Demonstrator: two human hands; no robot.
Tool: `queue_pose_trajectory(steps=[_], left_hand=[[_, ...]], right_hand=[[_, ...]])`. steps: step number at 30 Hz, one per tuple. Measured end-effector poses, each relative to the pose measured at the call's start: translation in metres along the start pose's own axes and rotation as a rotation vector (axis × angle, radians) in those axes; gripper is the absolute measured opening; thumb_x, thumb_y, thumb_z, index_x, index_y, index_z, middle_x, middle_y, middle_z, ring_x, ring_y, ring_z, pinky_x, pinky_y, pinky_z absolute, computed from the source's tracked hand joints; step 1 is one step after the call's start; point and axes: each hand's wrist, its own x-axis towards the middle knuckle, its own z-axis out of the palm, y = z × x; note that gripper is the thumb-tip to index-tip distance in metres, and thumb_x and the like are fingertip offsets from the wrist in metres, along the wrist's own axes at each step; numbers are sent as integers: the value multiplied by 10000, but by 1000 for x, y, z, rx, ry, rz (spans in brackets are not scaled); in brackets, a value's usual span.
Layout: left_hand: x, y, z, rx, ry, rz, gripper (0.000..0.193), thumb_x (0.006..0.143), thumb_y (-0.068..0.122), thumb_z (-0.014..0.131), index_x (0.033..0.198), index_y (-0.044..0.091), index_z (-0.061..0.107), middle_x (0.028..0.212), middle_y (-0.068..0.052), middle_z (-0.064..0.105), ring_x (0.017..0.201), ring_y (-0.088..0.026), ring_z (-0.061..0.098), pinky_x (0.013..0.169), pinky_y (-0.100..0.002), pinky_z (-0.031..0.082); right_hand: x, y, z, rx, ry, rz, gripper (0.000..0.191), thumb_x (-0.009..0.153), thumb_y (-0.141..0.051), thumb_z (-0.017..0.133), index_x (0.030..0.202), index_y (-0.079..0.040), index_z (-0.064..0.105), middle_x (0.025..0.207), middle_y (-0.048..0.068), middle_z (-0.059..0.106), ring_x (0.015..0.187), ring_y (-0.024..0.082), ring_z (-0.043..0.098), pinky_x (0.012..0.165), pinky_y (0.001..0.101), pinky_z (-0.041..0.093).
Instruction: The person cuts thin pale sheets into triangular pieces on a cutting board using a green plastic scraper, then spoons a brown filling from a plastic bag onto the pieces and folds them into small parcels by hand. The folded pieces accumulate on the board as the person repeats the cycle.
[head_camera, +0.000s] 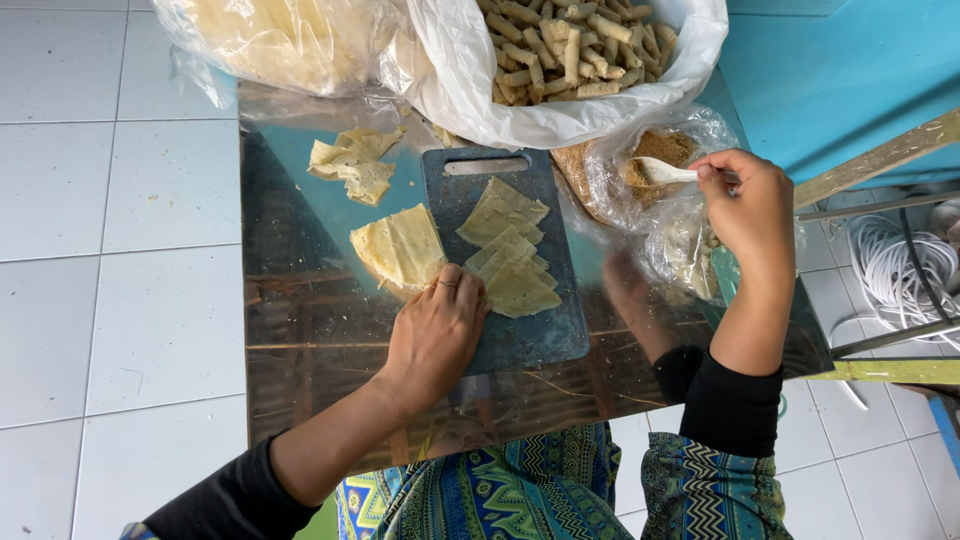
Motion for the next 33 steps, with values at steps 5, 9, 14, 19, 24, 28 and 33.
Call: queue_pose_trajectory(steps=[5,9,14,19,24,28,33], left_hand=[[1,-2,1,15,-17,12,102,1001,131,592,1045,48,551,996,-143,566,858,-334,657,733,-446,552],[2,-1,-1,-3,-11,-17,95,1016,142,592,1037,63,543,965,-116,584,857,-325,663,749,-439,551],[1,2,-3,-8,16,-39,227,965,221,635,1079,41,558,982,-122,600,838,-321,666,702,-427,549],[3,4,-4,47,34,-23,187,985,242,634,1015,66,578,961,-100,595,881,-306,674,706,-411,554],[3,6,-5,30,6,-75,142,1017,218,612,1013,80,581,970,-90,597,845,-296,678,632,-404,559],[6,4,-3,-1,-2,-81,200,991,234,621,1053,51,570,963,-114,602,813,-311,687,572,-398,563],[13,-6,2,63,-39,42,261,997,250,634,1025,11,532,915,-149,600,811,-327,690,624,-402,573]], right_hand=[[-6,0,-3,47,51,64,101,1038,-74,692,1096,-37,766,916,90,742,808,147,666,721,284,505],[-8,1,0,27,98,27,99,1055,-90,701,1111,-40,765,938,97,743,810,161,675,714,289,506],[-6,1,10,-39,49,-69,101,1035,-101,719,1097,-43,773,1001,109,756,828,201,705,690,320,509],[-4,1,13,-16,65,-38,106,1020,-101,717,1084,-52,785,992,104,763,833,205,709,689,324,509],[-3,3,11,15,91,12,101,1026,-98,711,1082,-54,782,957,106,761,827,191,708,738,307,532],[-3,3,11,12,90,-14,96,1016,-80,711,1070,-45,782,951,112,761,825,175,703,738,305,524],[-1,3,13,52,213,-12,77,1033,-76,711,1040,-32,774,908,87,735,766,144,637,685,292,490]])
